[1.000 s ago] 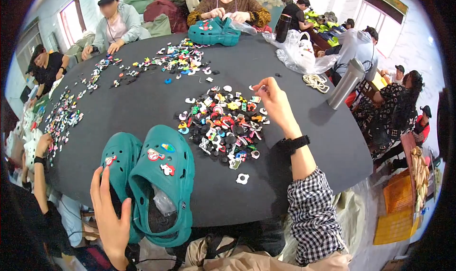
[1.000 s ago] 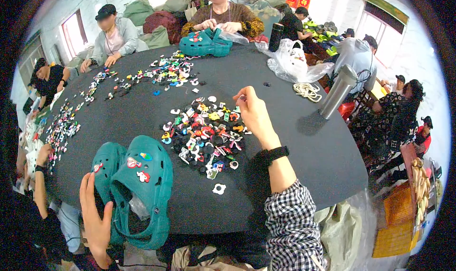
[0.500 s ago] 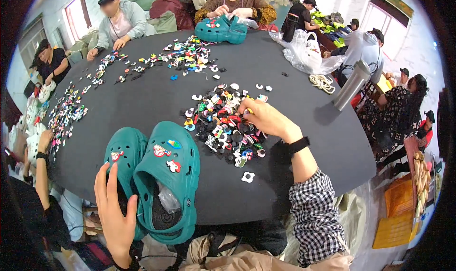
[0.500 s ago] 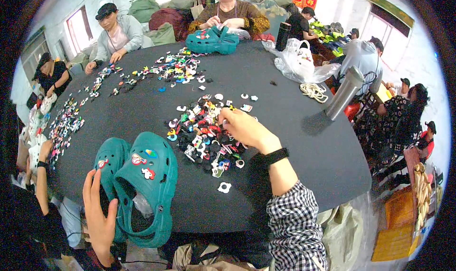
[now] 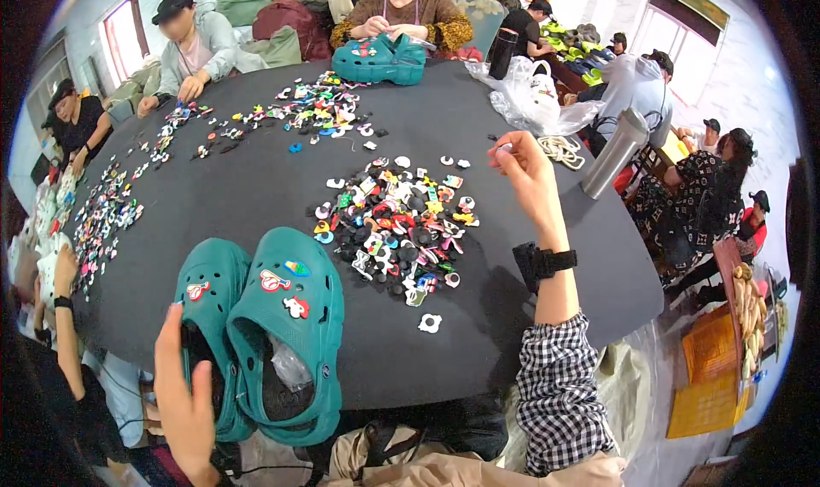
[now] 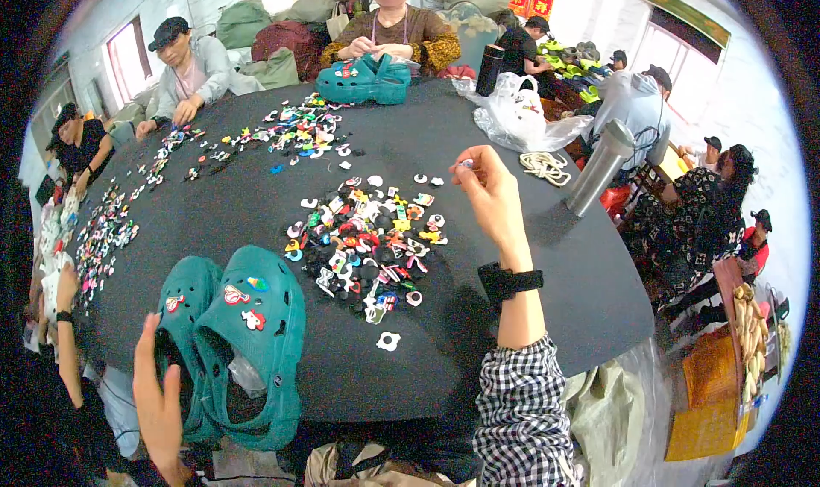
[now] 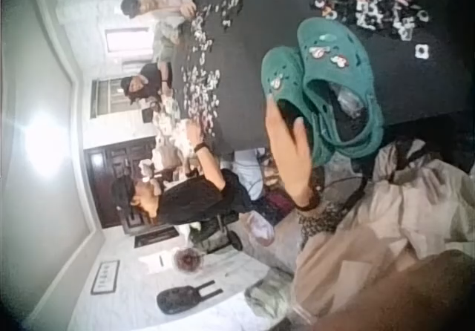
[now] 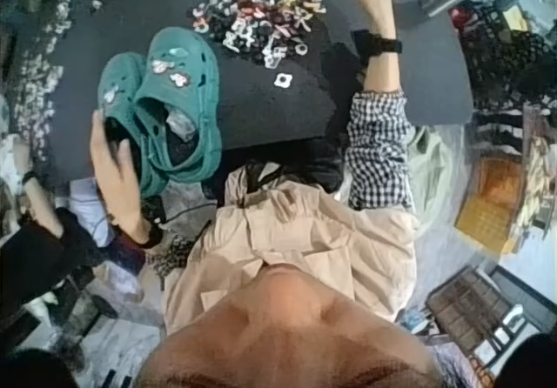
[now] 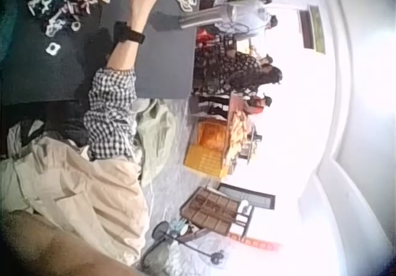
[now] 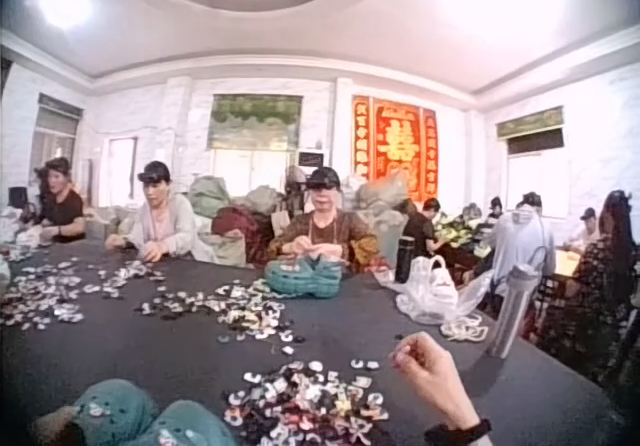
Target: Decorating plastic clog shoes with decorative charms.
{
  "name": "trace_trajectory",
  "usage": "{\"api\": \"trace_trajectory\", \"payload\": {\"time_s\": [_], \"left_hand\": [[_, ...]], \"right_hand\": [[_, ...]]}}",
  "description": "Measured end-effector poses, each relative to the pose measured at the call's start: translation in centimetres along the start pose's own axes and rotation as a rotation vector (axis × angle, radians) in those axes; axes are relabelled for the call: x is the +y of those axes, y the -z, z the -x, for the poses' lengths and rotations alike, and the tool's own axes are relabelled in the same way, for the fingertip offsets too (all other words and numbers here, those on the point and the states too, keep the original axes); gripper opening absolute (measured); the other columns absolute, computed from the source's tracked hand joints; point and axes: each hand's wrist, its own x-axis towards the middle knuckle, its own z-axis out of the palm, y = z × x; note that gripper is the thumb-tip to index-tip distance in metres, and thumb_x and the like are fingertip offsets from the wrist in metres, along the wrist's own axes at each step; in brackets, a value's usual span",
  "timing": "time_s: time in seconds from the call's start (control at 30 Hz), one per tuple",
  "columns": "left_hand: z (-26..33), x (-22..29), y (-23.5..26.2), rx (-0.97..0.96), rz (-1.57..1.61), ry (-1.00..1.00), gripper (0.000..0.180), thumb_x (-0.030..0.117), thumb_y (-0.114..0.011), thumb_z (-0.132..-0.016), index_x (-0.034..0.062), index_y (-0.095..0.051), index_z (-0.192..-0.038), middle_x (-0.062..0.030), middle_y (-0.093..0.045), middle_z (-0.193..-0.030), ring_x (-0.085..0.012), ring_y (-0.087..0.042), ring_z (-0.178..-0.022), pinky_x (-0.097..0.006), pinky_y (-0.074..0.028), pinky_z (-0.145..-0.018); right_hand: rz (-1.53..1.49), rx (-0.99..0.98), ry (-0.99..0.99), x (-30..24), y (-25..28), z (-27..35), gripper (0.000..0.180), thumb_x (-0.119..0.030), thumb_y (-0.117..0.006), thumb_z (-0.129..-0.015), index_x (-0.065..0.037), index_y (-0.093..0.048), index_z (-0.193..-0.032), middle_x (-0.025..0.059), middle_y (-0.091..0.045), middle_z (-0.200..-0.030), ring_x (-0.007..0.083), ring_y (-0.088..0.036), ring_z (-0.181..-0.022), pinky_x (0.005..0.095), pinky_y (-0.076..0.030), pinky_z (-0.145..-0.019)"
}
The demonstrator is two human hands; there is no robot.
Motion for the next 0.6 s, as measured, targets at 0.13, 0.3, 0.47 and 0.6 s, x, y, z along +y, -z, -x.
{"api": "trace_trajectory", "payload": {"time_s": [0.13, 0.3, 0.47, 0.6], "left_hand": [[0.0, -3.4, -0.9, 0.18, 0.331, 0.021, 0.06, 0.007, -0.055, -0.093, -0.0019, -0.039, -0.151, -0.0188, -0.039, -0.157, -0.0355, -0.038, -0.146, -0.044, -0.027, -0.12], [-0.2, -5.1, -0.7, 0.103, 0.076, 0.048, 0.057, 0.001, -0.061, -0.087, 0.0012, -0.046, -0.142, -0.016, -0.043, -0.154, -0.0329, -0.041, -0.143, -0.044, -0.027, -0.119], [-1.3, -5.0, -1.2, 0.007, 0.297, 0.104, 0.06, -0.006, -0.054, -0.084, 0.0004, -0.043, -0.142, -0.0154, -0.051, -0.139, -0.0257, -0.044, -0.138, -0.037, -0.025, -0.12], [-1.8, -6.3, -0.1, 0.034, 0.314, 0.128, 0.059, -0.014, -0.049, -0.082, -0.0007, -0.048, -0.139, -0.0178, -0.056, -0.141, -0.0316, -0.054, -0.133, -0.039, -0.036, -0.115]], "right_hand": [[-0.09, 0.049, -0.049, -0.4, -0.1, 0.1, 0.011, -0.011, -0.063, -0.099, -0.005, -0.064, -0.108, 0.0012, -0.069, -0.092, 0.0081, -0.063, -0.079, 0.0249, -0.051, -0.072], [-0.166, -0.002, -0.058, -1.0, -1.0, 0.2, 0.013, -0.013, -0.064, -0.099, -0.005, -0.067, -0.109, -0.0011, -0.065, -0.087, 0.0069, -0.06, -0.077, 0.0239, -0.049, -0.07], [-0.239, -0.043, -0.086, -0.8, -0.7, 0.3, 0.014, -0.014, -0.062, -0.1, -0.007, -0.067, -0.111, -0.0016, -0.064, -0.086, 0.0062, -0.058, -0.077, 0.0233, -0.048, -0.071], [-0.277, -0.035, -0.104, -1.0, -1.2, 0.3, 0.016, -0.013, -0.061, -0.1, -0.006, -0.067, -0.113, -0.0012, -0.064, -0.087, 0.0064, -0.058, -0.077, 0.023, -0.047, -0.071]]}}
